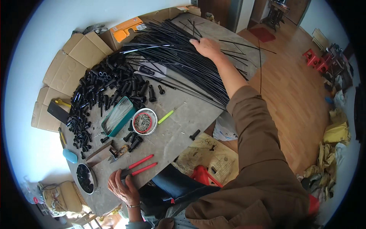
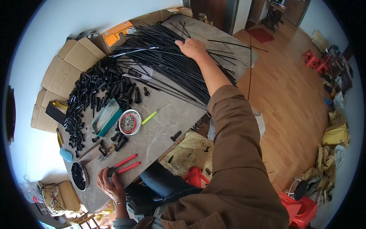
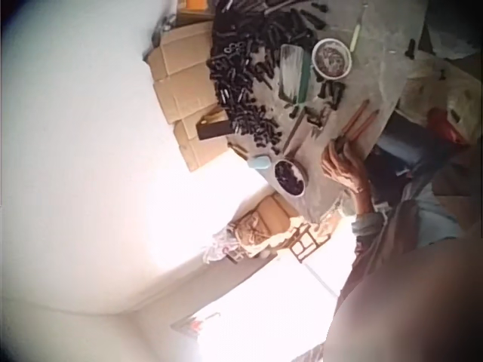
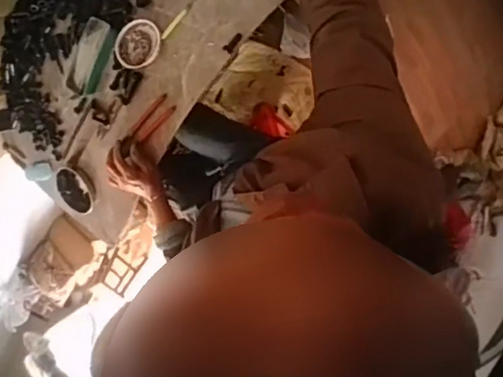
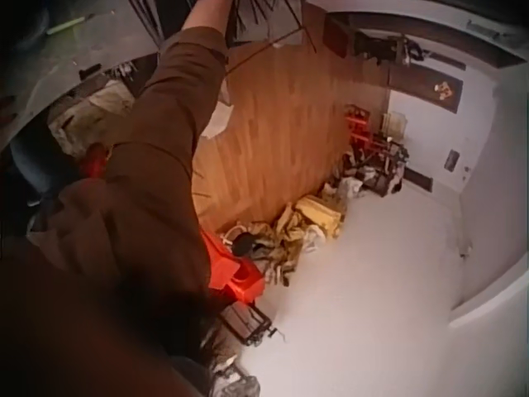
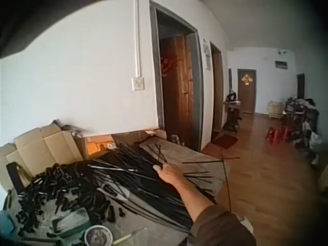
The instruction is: Assembling umbrella ribs by attaching joints and wires using pliers.
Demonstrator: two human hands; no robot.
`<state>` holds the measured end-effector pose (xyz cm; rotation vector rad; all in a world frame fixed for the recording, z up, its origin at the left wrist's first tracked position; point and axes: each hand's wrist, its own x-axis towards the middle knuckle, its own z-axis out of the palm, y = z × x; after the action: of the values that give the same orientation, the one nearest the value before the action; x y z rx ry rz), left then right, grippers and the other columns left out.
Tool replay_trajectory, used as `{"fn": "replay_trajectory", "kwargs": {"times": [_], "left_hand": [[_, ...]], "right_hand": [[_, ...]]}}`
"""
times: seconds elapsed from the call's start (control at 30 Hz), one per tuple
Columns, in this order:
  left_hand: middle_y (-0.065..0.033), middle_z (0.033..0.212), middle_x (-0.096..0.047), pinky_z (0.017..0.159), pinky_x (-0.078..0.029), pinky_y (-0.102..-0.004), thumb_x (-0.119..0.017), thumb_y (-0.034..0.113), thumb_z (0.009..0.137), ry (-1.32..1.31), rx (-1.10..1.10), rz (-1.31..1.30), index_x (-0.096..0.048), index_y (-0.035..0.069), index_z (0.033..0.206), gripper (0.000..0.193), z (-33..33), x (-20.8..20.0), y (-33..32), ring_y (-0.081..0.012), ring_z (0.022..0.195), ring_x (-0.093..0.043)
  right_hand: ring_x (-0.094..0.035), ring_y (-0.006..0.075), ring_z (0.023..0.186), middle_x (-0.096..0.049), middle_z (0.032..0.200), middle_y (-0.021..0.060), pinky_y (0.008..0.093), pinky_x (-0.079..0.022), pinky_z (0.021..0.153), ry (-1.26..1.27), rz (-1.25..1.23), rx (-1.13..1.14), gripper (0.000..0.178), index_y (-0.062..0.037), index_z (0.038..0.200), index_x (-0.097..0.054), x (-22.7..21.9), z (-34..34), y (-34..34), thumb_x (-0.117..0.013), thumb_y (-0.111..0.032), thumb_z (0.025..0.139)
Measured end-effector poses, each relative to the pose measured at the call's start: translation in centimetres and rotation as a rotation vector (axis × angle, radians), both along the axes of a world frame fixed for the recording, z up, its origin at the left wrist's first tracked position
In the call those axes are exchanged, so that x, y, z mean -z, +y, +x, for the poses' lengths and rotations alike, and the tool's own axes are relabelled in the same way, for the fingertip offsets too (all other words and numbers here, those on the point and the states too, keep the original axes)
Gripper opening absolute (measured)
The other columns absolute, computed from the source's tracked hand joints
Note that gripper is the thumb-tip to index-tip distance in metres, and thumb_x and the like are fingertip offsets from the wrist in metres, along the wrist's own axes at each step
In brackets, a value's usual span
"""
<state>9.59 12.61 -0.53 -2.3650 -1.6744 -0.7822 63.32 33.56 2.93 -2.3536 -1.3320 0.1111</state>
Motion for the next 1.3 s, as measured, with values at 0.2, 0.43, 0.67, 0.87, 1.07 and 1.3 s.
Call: {"fn": "replay_trajectory", "kwargs": {"times": [0.2, 0.43, 0.67, 0.87, 1.07, 1.3], "left_hand": [[-0.0141, 0.109, -0.058, 0.096, -0.034, -0.0449, -0.058, 0.022, 0.086, -0.023, 0.023, 0.022, -0.059, 0.004, 0.109, 0.029, -0.8, 0.4, -0.1, -0.0333, 0.105, -0.052], [-0.0138, 0.106, -0.059, 0.095, -0.034, -0.0441, -0.062, 0.018, 0.081, -0.039, 0.016, 0.0, -0.06, 0.004, 0.105, 0.027, -0.5, -0.3, -0.3, -0.0324, 0.103, -0.053], [-0.0123, 0.106, -0.057, 0.094, -0.035, -0.0431, -0.066, 0.015, 0.078, -0.031, 0.016, 0.006, -0.06, 0.006, 0.106, 0.03, -0.2, -0.7, 0.0, -0.03, 0.101, -0.054], [-0.0109, 0.106, -0.057, 0.094, -0.034, -0.0424, -0.067, 0.013, 0.077, -0.042, 0.015, 0.021, -0.06, 0.007, 0.106, 0.031, -0.2, -0.8, -0.1, -0.0294, 0.101, -0.053], [-0.0106, 0.105, -0.057, 0.094, -0.034, -0.0425, -0.067, 0.014, 0.076, -0.04, 0.007, 0.0, -0.06, 0.007, 0.106, 0.031, -0.1, -0.8, 0.0, -0.0295, 0.101, -0.053], [-0.0108, 0.105, -0.057, 0.094, -0.034, -0.0426, -0.066, 0.014, 0.076, -0.054, 0.007, 0.014, -0.06, 0.007, 0.106, 0.031, -0.2, -0.7, -0.1, -0.03, 0.102, -0.053]], "right_hand": [[-0.06, 0.0376, 0.102, -0.064, 0.108, 0.0201, 0.0468, -0.045, 0.085, -0.164, 0.057, 0.044, 0.063, -0.0029, 0.103, -0.067, -2.4, 1.7, -1.4, -0.037, -0.057, 0.092], [-0.058, 0.0338, 0.111, -0.061, 0.118, 0.021, 0.0404, -0.044, 0.091, -0.162, 0.233, 0.35, 0.063, 0.0004, 0.123, -0.057, -5.9, 12.6, -16.2, -0.051, -0.052, 0.088], [-0.061, 0.0294, 0.09, -0.062, 0.111, 0.0153, 0.0457, -0.05, 0.08, 1.007, 0.167, 0.395, 0.069, -0.0013, 0.127, -0.049, 4.7, 13.3, -27.3, -0.061, -0.055, 0.084], [-0.054, 0.016, 0.061, -0.057, 0.075, 0.0051, 0.0329, -0.046, 0.052, 1.24, 0.586, 0.32, 0.031, -0.0064, 0.098, -0.055, 10.2, 15.9, -25.9, -0.065, -0.033, 0.086], [-0.034, 0.0072, 0.044, -0.045, 0.061, -0.0011, 0.0229, -0.023, 0.035, 0.919, 0.831, 0.456, 0.021, -0.0133, 0.075, -0.052, 0.6, 23.9, -26.1, -0.06, -0.027, 0.089], [-0.064, 0.0291, 0.092, -0.068, 0.098, 0.0161, 0.0338, -0.047, 0.083, -0.191, 0.397, -0.115, 0.033, -0.0014, 0.109, -0.063, -8.8, 11.4, -11.3, -0.058, -0.024, 0.086]]}}
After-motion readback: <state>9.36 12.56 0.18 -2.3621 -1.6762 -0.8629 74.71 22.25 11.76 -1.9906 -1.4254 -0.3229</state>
